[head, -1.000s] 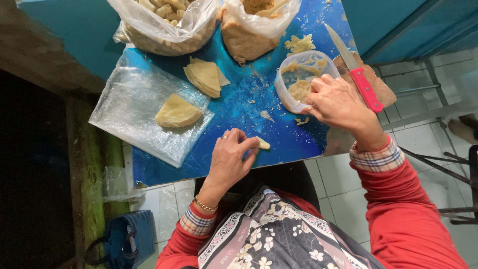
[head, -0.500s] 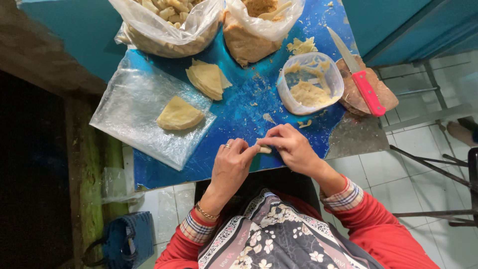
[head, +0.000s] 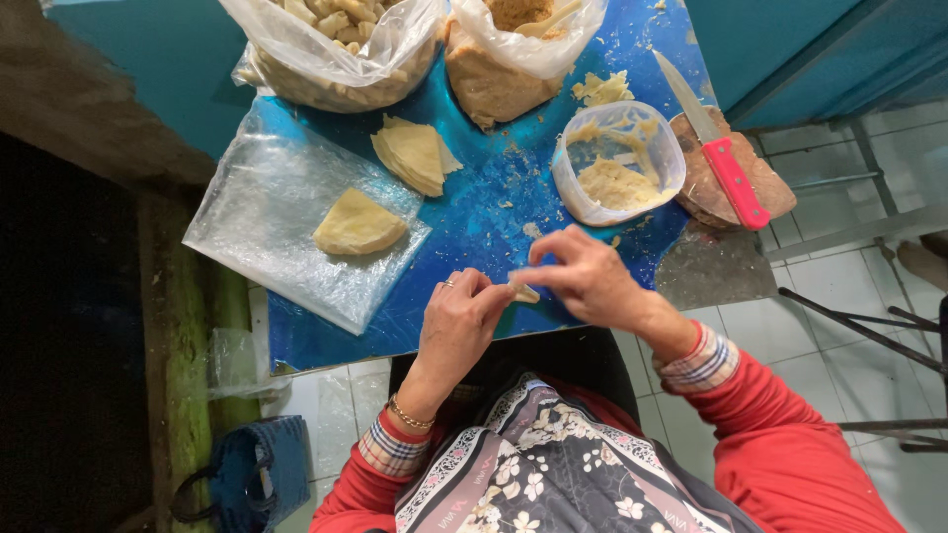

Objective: The person folds small triangular pastry wrappers at a table, pinches a portion of filling from a plastic container, places it on a wrapper, and folds and seals the pastry by hand, adding the finished item to a plastic bag of completed pastries.

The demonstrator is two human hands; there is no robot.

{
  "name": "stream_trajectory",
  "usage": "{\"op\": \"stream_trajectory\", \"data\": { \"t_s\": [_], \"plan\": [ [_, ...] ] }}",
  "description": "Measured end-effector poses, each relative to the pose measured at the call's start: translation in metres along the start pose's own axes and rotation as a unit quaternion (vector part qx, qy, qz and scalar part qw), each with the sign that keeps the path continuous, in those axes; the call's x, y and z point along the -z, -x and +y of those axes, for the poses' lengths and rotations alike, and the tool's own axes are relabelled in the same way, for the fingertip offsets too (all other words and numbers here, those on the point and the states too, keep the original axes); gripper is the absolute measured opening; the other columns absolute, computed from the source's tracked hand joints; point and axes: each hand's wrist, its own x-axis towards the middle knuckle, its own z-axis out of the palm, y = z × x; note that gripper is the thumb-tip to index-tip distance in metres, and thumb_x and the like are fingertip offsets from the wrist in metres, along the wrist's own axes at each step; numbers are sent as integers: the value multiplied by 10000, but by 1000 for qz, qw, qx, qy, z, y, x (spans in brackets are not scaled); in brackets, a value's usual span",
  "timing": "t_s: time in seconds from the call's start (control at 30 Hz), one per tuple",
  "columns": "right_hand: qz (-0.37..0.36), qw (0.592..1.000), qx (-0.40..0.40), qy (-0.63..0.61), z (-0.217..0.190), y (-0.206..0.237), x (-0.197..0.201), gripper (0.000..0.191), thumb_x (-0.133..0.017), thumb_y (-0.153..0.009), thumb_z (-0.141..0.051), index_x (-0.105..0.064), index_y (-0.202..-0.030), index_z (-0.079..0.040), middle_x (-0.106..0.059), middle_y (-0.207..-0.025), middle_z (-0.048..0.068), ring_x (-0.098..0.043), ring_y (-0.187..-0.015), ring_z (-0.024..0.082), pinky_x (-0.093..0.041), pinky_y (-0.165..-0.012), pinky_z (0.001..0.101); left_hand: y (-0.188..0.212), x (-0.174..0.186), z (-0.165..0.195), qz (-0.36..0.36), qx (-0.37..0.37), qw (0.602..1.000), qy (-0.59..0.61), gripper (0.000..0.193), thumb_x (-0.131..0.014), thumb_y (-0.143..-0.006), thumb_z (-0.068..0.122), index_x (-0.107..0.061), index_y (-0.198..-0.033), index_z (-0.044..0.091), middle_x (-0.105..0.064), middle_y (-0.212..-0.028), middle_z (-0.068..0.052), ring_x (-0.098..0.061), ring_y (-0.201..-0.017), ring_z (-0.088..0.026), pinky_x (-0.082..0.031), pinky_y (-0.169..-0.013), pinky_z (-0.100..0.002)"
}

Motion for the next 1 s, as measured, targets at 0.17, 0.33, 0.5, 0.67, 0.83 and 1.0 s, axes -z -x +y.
{"op": "stream_trajectory", "data": {
  "t_s": [0.17, 0.33, 0.5, 0.67, 0.83, 1.0],
  "plan": [
    [-16, 999, -19, 33, -5, 9, -1, 467, -692, -732, 36, -776, -1099, -240, -645, -1057, 49, -608, -910, 283, -520, -763, 390, 0, -3, -2, -1, 15, 1000, 1, 63, -763, -870, 128, -738, -928, 124, -578, -816, -45, -604, -779, -245, -438, -683, -388],
    [66, 994, -76, -49, -20, 12, -1, 264, -789, -827, -87, -730, -1075, -157, -680, -1016, 30, -641, -933, 252, -530, -800, 363, -2, -1, -2, -10, 19, 1000, 6, 65, -767, -851, 134, -730, -904, 128, -589, -831, -49, -618, -797, -243, -452, -705, -390],
    [113, 990, -70, 52, -41, 11, -23, 194, -828, -822, -158, -748, -994, -120, -701, -942, 20, -619, -850, 245, -511, -752, 373, -6, 5, 0, -34, 55, 997, 50, 101, -800, -843, 177, -753, -920, 132, -607, -813, -48, -625, -755, -252, -448, -672, -395],
    [99, 987, -122, 32, -37, 9, -24, 106, -788, -856, -130, -737, -944, -103, -655, -883, 60, -603, -824, 266, -496, -722, 378, -9, 9, -5, -58, 68, 993, 71, 212, -778, -833, 176, -709, -1022, 111, -621, -867, -54, -633, -726, -257, -479, -667, -395],
    [71, 983, -168, 18, -32, 7, -25, 89, -772, -892, -119, -704, -946, -100, -678, -888, 8, -618, -837, 234, -488, -733, 384, -5, 3, -6, -27, 13, 999, 11, 72, -761, -886, 154, -708, -926, 126, -621, -871, -55, -639, -758, -275, -475, -668, -410],
    [127, 981, -61, 136, -44, 12, -23, 209, -780, -866, -162, -698, -1055, -127, -702, -1016, -14, -622, -891, 207, -451, -744, 384, -7, 2, -5, -17, -4, 1000, -14, 72, -753, -900, 140, -707, -950, 116, -594, -870, -67, -640, -793, -278, -497, -684, -400]
  ]
}}
